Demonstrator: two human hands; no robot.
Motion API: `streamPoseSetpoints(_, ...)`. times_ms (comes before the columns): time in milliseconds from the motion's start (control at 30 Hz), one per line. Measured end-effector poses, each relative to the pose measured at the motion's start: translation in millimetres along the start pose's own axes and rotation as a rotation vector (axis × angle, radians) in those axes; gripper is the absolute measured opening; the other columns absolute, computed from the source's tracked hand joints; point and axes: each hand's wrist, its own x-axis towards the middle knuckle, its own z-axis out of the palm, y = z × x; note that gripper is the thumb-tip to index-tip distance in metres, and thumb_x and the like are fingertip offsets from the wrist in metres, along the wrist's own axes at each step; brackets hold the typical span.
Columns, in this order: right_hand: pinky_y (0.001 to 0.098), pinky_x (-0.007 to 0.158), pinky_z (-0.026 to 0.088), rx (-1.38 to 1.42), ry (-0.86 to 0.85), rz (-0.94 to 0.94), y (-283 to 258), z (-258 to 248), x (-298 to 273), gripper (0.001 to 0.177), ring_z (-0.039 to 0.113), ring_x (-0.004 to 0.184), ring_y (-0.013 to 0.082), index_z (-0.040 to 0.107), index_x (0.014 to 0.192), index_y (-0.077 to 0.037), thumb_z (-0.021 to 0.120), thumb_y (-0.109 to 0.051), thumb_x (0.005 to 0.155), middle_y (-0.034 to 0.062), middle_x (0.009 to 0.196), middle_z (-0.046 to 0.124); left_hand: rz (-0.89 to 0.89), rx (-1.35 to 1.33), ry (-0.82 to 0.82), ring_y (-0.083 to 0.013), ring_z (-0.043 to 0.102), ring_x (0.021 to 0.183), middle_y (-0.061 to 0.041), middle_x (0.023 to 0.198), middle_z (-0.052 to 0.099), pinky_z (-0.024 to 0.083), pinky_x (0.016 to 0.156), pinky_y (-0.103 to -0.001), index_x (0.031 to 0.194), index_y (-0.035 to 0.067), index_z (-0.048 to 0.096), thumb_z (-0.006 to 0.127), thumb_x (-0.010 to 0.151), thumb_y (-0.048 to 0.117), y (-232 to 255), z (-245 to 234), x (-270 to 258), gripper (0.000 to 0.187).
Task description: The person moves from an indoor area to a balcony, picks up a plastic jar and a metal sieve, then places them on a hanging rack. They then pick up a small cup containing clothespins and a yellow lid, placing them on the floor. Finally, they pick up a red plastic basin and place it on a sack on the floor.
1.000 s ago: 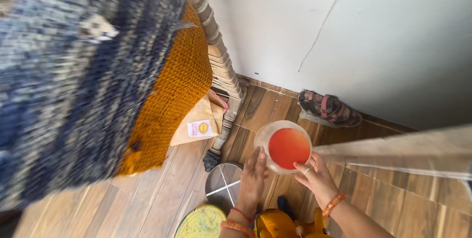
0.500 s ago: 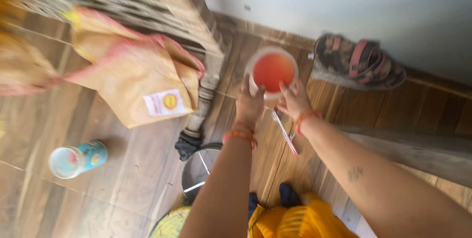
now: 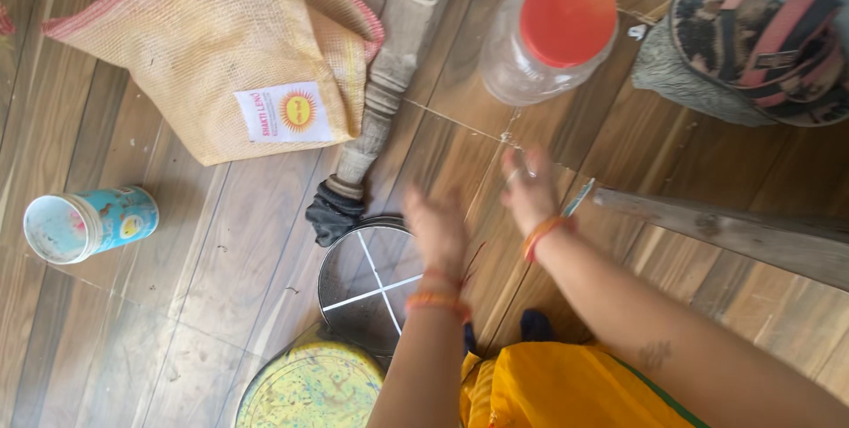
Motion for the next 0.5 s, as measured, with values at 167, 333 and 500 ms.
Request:
streamPoseSetpoints(167, 0.0379, 0.107, 0.049, -0.748, -0.388, 0.111, 119.0, 32.7, -56.1, 0.094, 0.061, 0.129, 0.0283, 0.036, 0.157, -0.008, 0.074, -0.053, 0.082, 0.0178, 0.148, 0.054, -0.582, 0.435, 0.053, -0.0406, 0.025, 0.148, -0.017, 0.162, 0.027, 0.031, 0.113, -0.054, 0.154, 0.006, 0.029, 0.078, 0.074, 0.062, -165.3, -66.6, -11.0, 0.11)
streamPoseSetpoints(333, 0.0382, 0.115, 0.039, -0.688, -0.513, 0.215, 158.1, 50.2, -77.3, 0.105, 0.048, 0.141, 0.0346, 0.03, 0.155, 0.001, 0.08, -0.053, 0.08, 0.026, 0.151, 0.048, -0.679, 0.316, -0.091, -0.0408, 0.024, 0.149, -0.021, 0.162, 0.028, 0.025, 0.12, -0.05, 0.159, 0.005, 0.025, 0.072, 0.074, 0.073, -254.0, -97.6, 7.4, 0.118)
streamPoseSetpoints(500, 0.0396, 0.112, 0.04, -0.522, -0.316, 0.288, 134.8, 39.0, -98.2, 0.105, 0.049, 0.14, 0.0343, 0.029, 0.153, -0.001, 0.075, -0.059, 0.079, 0.0248, 0.149, 0.048, -0.271, 0.493, -0.272, -0.0419, 0.035, 0.143, -0.013, 0.159, 0.042, 0.025, 0.114, -0.057, 0.152, 0.034, 0.056, 0.041, 0.099, 0.059, -233.1, -105.5, -4.2, 0.06)
